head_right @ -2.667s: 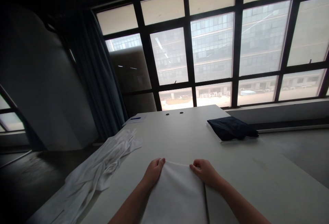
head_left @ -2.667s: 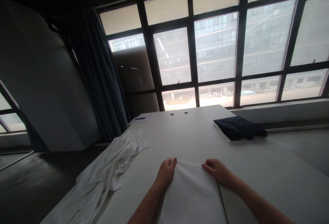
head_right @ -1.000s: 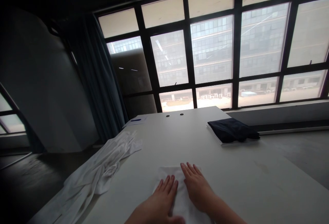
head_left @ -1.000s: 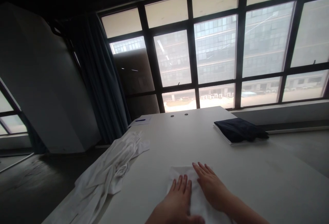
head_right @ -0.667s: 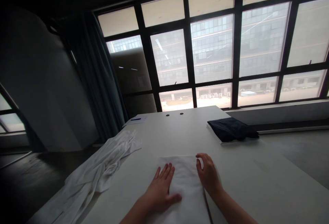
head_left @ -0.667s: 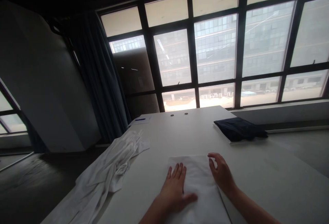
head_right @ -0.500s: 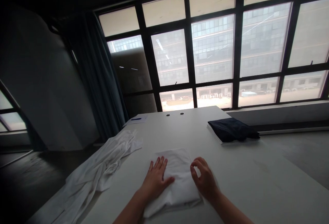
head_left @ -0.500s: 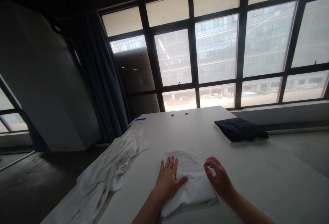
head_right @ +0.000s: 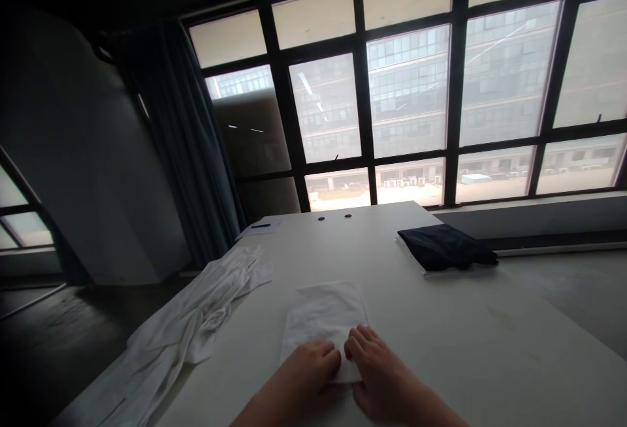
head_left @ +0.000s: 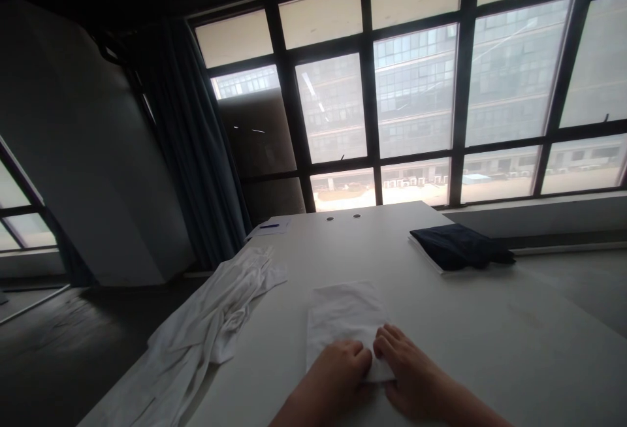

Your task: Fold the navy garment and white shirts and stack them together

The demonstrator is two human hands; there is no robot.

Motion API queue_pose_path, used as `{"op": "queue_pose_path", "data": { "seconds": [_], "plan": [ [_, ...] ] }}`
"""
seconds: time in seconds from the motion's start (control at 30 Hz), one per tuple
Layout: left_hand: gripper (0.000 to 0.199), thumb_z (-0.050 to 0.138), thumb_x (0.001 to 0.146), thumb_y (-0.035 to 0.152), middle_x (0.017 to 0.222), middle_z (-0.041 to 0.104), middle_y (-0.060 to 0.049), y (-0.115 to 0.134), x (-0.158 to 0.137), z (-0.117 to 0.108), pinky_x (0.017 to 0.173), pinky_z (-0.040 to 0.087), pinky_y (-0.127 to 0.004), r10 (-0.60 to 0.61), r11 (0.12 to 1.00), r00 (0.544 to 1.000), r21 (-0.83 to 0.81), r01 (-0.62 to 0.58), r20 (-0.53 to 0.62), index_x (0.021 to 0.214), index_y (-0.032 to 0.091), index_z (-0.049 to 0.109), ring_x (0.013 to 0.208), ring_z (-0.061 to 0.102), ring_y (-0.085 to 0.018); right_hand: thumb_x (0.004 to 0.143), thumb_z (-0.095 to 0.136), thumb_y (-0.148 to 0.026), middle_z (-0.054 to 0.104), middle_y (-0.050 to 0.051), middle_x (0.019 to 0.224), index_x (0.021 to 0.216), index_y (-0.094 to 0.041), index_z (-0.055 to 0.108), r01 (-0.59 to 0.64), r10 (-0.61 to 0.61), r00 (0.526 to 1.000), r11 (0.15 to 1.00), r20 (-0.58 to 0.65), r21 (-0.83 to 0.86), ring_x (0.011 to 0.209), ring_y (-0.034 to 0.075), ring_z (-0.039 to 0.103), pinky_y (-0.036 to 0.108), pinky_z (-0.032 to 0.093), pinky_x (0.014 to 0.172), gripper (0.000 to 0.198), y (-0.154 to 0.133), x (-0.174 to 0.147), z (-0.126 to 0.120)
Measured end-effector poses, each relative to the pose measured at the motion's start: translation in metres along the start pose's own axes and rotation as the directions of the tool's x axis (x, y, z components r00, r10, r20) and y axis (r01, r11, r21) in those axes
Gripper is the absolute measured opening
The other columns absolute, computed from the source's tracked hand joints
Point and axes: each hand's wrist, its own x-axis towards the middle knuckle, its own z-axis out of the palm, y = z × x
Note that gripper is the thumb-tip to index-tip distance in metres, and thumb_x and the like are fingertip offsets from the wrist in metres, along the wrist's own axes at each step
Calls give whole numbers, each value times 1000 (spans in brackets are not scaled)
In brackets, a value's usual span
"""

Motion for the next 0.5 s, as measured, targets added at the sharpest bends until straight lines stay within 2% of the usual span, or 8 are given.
{"op": "queue_pose_path", "data": {
  "seconds": [0.17, 0.23, 0.3, 0.37, 0.43, 0.5],
  "plan": [
    [11, 67, 88, 23, 95, 68, -2, -2, 1, 3, 72, 48, -27, 16, 997, 999, 75, -14, -28, 97, 22, 59, 83, 64, -19, 61, 58, -15, 57, 6, 106, 93, -22, 54, -18, 17, 1000, 998, -15, -68, 103, 26, 50, 41, 37, 102, 33, -7, 4, 3],
    [7, 64, 92, 20, 93, 69, -1, -1, 1, 5, 70, 48, -26, 15, 994, 999, 111, -9, -47, 97, 22, 59, 81, 64, -18, 65, 61, -17, 59, 6, 106, 93, -23, 55, -85, 79, 995, 990, -59, -109, 104, 27, 50, 42, 36, 103, 29, -8, 4, 13],
    [4, 61, 96, 19, 92, 69, 0, -1, 1, 8, 69, 48, -25, 21, 988, 998, 153, -11, -63, 97, 22, 59, 79, 65, -17, 68, 62, -18, 60, 8, 114, 101, -23, 57, -190, 172, 978, 970, -120, -151, 111, 30, 50, 45, 34, 105, 33, -9, 3, 27],
    [4, 61, 98, 19, 92, 68, 0, -2, 0, 13, 69, 48, -26, 46, 980, 996, 199, -29, -77, 95, 22, 58, 80, 65, -17, 67, 63, -15, 59, 12, 125, 113, -22, 57, -274, 246, 957, 942, -155, -194, 120, 35, 48, 48, 31, 108, 46, -9, 1, 41],
    [6, 62, 98, 21, 92, 68, -1, -6, -4, 18, 71, 48, -27, 74, 968, 993, 248, -49, -91, 94, 21, 58, 81, 64, -18, 67, 64, -14, 57, 14, 133, 120, -21, 54, -299, 269, 951, 927, -155, -226, 125, 37, 46, 50, 29, 109, 55, -9, 0, 49],
    [9, 64, 98, 23, 90, 67, -1, -14, -12, 24, 72, 48, -28, 88, 955, 990, 292, -54, -107, 92, 21, 58, 81, 63, -19, 69, 64, -13, 59, 13, 129, 117, -22, 55, -303, 272, 949, 924, -158, -235, 121, 36, 48, 49, 31, 107, 50, -12, 0, 51]
  ]
}}
